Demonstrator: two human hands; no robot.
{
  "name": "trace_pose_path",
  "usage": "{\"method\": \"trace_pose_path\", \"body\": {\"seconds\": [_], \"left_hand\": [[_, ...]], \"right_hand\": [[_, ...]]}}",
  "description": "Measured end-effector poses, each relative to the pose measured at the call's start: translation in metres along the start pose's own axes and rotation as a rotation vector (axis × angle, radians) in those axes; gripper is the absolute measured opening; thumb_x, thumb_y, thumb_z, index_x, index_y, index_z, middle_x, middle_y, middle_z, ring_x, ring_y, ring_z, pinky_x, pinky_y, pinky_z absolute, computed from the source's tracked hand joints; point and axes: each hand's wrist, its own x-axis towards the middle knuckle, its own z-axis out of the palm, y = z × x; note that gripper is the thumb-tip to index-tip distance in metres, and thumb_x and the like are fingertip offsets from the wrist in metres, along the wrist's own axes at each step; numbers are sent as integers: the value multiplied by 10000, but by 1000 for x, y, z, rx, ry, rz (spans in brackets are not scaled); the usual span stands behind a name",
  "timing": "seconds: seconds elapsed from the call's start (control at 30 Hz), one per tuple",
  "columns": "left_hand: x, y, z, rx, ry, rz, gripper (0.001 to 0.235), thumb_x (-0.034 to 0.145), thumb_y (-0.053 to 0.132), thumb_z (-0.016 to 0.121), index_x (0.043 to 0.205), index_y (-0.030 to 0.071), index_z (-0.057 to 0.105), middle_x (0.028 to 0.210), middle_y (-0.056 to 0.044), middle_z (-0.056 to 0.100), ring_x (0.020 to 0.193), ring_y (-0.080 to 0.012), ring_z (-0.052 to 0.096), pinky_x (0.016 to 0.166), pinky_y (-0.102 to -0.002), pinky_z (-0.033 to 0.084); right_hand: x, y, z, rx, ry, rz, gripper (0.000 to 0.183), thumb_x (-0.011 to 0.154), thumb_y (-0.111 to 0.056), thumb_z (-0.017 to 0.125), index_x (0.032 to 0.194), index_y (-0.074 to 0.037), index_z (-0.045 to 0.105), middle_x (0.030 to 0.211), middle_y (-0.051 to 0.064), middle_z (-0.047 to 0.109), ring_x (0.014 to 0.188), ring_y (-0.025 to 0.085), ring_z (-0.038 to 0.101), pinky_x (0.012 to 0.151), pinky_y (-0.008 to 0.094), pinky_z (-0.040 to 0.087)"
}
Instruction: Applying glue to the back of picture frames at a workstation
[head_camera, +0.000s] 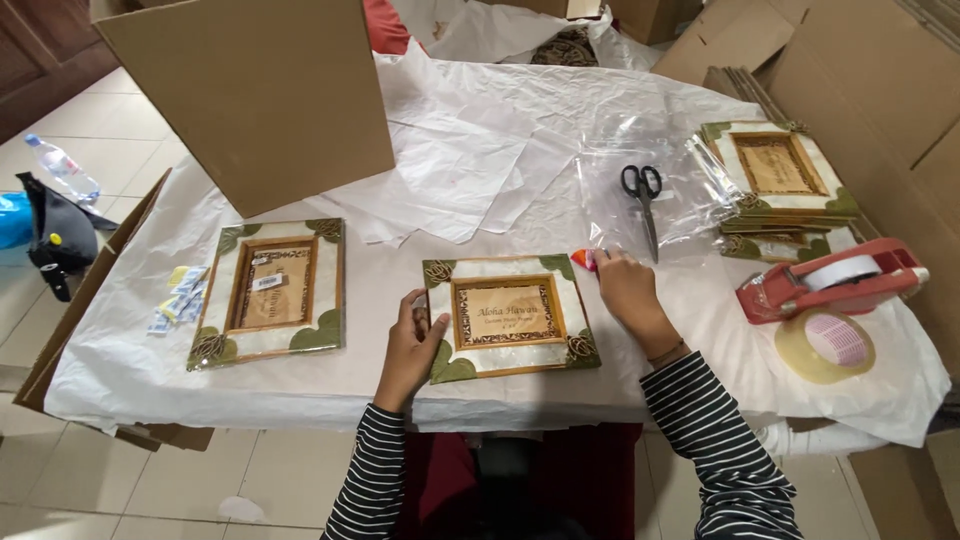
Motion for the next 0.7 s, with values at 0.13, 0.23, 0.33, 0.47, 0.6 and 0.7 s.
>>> {"method": "trace_pose_path", "body": {"seconds": [0.13,0.23,0.33,0.47,0.6,0.7], "left_hand": [[1,-4,0,30,-5,8,560,970,280,678,1427,36,465,656,-47,525,587,-160,493,560,-298,382],[1,-3,0,20,-15,5,558,975,305,671,1422,42,465,644,-48,532,586,-157,494,562,-304,379],[1,-1,-1,20,-19,25,548,979,282,659,1416,16,461,629,-61,515,588,-178,499,569,-313,382],[0,0,-1,30,-25,30,548,979,267,655,1416,4,453,620,-58,536,576,-176,509,564,-305,385],[-1,0,-1,74,-38,56,567,961,248,680,1424,20,445,619,-65,537,575,-199,529,564,-329,398],[-4,13,-1,96,-67,56,578,941,239,704,1412,13,455,615,-98,522,578,-243,521,576,-364,401]], "right_hand": [[-5,-8,-18,-19,-56,-15,213,1030,-188,419,1107,-149,614,988,95,663,945,343,749,800,505,613],[-15,-25,-72,287,-119,71,206,1043,-270,427,1120,-159,583,1021,149,683,972,431,737,848,576,580],[-13,-44,-107,661,247,-71,112,1053,-153,522,1108,-62,555,1021,238,597,1022,494,657,812,553,547],[-6,-94,-141,988,139,-277,75,1038,-83,502,1059,-16,529,1223,245,552,1200,481,583,1006,549,518],[-9,-148,-148,1018,-154,-329,232,1082,-125,468,1260,-2,550,1135,241,656,1065,403,686,913,531,586],[20,-159,-47,720,91,-537,141,1049,-61,529,1146,-48,630,1011,228,704,941,394,739,783,469,621]]}}
